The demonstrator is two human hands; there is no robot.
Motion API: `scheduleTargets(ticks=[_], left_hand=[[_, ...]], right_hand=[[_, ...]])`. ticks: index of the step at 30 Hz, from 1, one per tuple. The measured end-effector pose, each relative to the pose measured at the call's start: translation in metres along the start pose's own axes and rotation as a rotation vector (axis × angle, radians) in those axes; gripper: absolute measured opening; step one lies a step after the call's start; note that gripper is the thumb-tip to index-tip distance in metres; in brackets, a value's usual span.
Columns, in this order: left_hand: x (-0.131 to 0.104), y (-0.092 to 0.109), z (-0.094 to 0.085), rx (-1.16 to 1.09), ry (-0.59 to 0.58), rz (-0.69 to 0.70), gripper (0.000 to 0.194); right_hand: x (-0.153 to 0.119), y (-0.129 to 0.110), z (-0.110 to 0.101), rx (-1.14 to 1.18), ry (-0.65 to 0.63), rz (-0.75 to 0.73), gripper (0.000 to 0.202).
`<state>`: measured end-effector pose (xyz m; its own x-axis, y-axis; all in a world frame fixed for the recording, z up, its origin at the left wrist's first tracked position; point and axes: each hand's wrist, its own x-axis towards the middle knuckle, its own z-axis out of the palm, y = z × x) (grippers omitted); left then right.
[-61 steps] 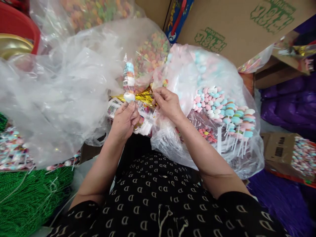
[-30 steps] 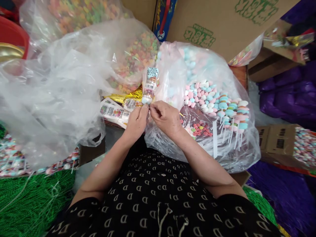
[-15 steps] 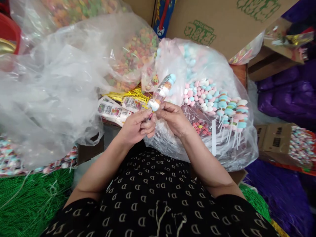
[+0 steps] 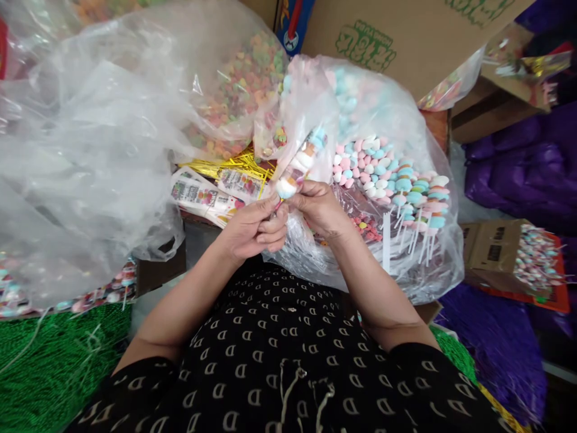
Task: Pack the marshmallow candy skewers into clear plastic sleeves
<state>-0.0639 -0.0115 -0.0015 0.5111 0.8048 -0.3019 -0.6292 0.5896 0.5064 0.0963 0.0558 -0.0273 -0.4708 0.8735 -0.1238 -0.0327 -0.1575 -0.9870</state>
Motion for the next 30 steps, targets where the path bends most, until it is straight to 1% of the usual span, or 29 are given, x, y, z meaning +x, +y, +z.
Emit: scheduleTargets(ticks=[2, 4, 8, 11, 14, 17, 19, 24, 27, 28, 30], left_hand=[[0.002, 0.002, 0.001, 0.042, 0.064, 0.042, 0.046], [0.005, 0.002, 0.0, 0.101, 0.138, 0.114, 0.045], [0.015, -0.005, -0.011, 0.264, 0.278, 0.305, 0.04], [0.024, -0.014, -0.024, 0.472, 0.387, 0.451, 0.039], [0.028, -0.018, -0.032, 0.677, 0.453, 0.534, 0.036], [0.026, -0.016, -0.032, 0.763, 0.449, 0.573, 0.036], [0.024, -0.014, -0.03, 0.77, 0.429, 0.589, 0.038], [0.025, -0.014, -0.032, 0.75, 0.313, 0.555, 0.04], [0.028, -0.008, -0.028, 0.673, 0.261, 0.607, 0.031], [0.029, -0.003, -0.024, 0.625, 0.236, 0.634, 0.028], [0.027, 0.008, -0.014, 0.51, 0.158, 0.669, 0.027]], right_hand=[[-0.001, 0.001, 0.005, -0.024, 0.08, -0.061, 0.041], [-0.003, 0.0, 0.011, -0.095, 0.145, -0.129, 0.037], [-0.005, -0.001, 0.017, -0.261, 0.241, -0.244, 0.029], [-0.005, 0.002, 0.018, -0.265, 0.238, -0.253, 0.029], [-0.004, 0.001, 0.018, -0.28, 0.213, -0.214, 0.027], [-0.006, -0.006, 0.018, -0.369, 0.182, -0.207, 0.02], [-0.009, -0.013, 0.019, -0.443, 0.176, -0.252, 0.019], [-0.014, -0.021, 0.02, -0.73, 0.28, -0.435, 0.021], [-0.018, -0.022, 0.021, -0.838, 0.305, -0.54, 0.02], [-0.019, -0.022, 0.021, -0.85, 0.296, -0.569, 0.02], [-0.023, -0.025, 0.021, -0.851, 0.265, -0.597, 0.021]])
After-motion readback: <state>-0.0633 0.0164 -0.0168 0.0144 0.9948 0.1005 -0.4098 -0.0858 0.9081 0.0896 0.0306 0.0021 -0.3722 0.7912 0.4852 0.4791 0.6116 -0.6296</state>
